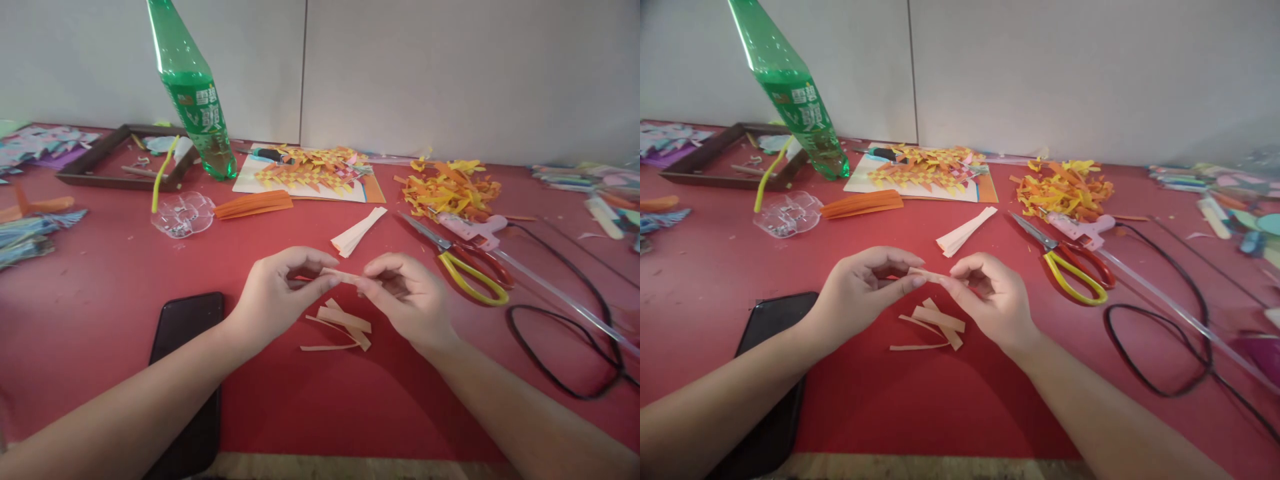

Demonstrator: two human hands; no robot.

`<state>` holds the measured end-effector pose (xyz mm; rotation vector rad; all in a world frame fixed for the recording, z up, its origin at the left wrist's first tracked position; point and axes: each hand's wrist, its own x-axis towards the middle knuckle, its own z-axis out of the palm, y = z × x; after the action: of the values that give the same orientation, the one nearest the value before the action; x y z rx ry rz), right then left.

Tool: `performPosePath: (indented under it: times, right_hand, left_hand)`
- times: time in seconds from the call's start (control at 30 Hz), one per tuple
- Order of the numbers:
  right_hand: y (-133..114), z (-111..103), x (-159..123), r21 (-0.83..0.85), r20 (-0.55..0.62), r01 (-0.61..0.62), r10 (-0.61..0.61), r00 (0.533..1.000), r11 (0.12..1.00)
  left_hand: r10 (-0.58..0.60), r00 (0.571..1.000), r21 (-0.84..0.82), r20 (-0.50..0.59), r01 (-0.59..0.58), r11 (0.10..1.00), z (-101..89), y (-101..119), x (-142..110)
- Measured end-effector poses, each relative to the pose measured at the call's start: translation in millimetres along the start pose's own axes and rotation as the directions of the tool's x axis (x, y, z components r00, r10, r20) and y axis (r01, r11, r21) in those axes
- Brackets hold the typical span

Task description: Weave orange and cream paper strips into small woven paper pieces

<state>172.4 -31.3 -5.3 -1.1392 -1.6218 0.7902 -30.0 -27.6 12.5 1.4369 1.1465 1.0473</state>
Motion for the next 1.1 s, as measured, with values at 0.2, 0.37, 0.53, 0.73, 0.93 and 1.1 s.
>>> performPosePath:
  times: [0.2, 0.37, 0.53, 0.73, 0.93, 1.1]
  right_hand:
    - [-1.2, 0.5, -0.3, 0.013, 0.0, -0.015, 0.015, 1.0, 1.0]
    - [-1.6, 0.5, 0.1, -0.003, -0.027, -0.018, 0.018, 0.999, 1.0]
    - [-0.2, 1.1, 0.9, -0.004, -0.025, -0.032, 0.031, 0.999, 0.999]
    - [0.6, 1.0, -0.2, 0.007, -0.024, -0.044, 0.044, 0.999, 0.999]
    - [-3.8, 1.6, 0.4, 0.113, 0.021, -0.079, 0.078, 0.997, 0.99]
    - [-6.0, -2.4, 2.3, 0.184, 0.004, -0.061, 0.062, 0.998, 0.981]
  left_hand:
    - [-0.002, 1.0, -0.003, -0.013, 0.002, 1.0, 0.2, 2.9, 1.5]
    - [-0.05, 0.998, -0.076, 0.023, 0.051, 0.996, 0.8, 5.2, 1.6]
    - [-0.109, 0.993, -0.069, 0.038, 0.111, 0.991, -0.2, 6.4, 1.1]
    - [-0.13, 0.991, -0.079, 0.043, 0.133, 0.988, -0.8, 7.7, 1.8]
    - [-0.155, 0.987, -0.122, 0.043, 0.159, 0.98, -2.2, 6.4, 2.1]
    - [-0.201, 0.979, -0.225, 0.029, 0.203, 0.953, -3.8, 6.2, 2.9]
